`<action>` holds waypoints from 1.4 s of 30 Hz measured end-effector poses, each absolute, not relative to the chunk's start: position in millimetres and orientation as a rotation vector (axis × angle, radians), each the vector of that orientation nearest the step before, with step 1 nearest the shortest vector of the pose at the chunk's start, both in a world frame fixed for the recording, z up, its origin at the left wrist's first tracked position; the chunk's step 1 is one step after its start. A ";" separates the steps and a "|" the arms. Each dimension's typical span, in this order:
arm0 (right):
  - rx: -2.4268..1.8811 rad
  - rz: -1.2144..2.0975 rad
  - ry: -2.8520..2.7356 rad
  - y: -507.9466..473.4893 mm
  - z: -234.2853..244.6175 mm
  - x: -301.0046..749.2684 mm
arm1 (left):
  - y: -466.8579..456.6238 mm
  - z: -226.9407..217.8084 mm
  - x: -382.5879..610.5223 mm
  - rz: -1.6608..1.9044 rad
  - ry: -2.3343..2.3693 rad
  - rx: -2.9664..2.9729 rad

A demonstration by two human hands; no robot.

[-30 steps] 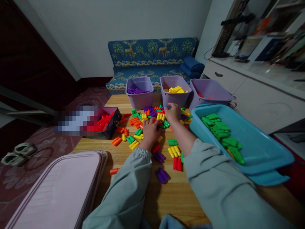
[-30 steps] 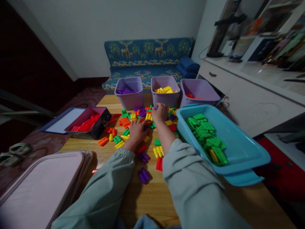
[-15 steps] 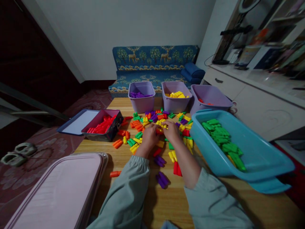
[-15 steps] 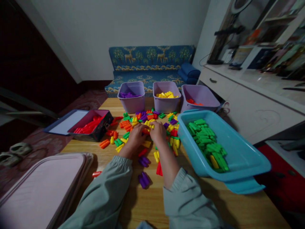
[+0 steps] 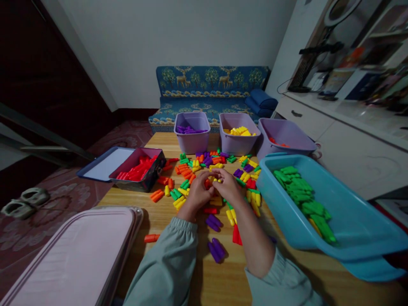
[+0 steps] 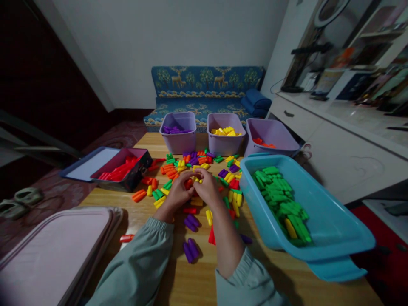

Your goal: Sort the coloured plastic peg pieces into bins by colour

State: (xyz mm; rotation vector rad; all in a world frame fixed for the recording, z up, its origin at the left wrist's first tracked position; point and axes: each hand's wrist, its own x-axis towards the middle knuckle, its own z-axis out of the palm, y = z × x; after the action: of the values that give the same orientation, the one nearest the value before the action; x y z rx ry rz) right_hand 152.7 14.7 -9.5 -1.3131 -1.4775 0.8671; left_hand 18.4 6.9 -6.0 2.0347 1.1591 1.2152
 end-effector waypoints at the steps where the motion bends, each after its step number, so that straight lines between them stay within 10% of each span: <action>1: -1.320 0.863 -1.468 14.5 -10.4 152.3 | 6.6 -4.8 18.5 1.210 1.155 2.042; 42: -1.397 0.835 -1.166 12.8 0.3 150.1 | 16.1 -9.2 17.9 1.407 1.003 1.182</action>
State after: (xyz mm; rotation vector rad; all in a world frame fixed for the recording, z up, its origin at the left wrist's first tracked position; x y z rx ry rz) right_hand 150.1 12.8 0.3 -1.3973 -1.1664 0.8353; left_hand 17.9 16.1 -9.2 1.1824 1.0030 1.4070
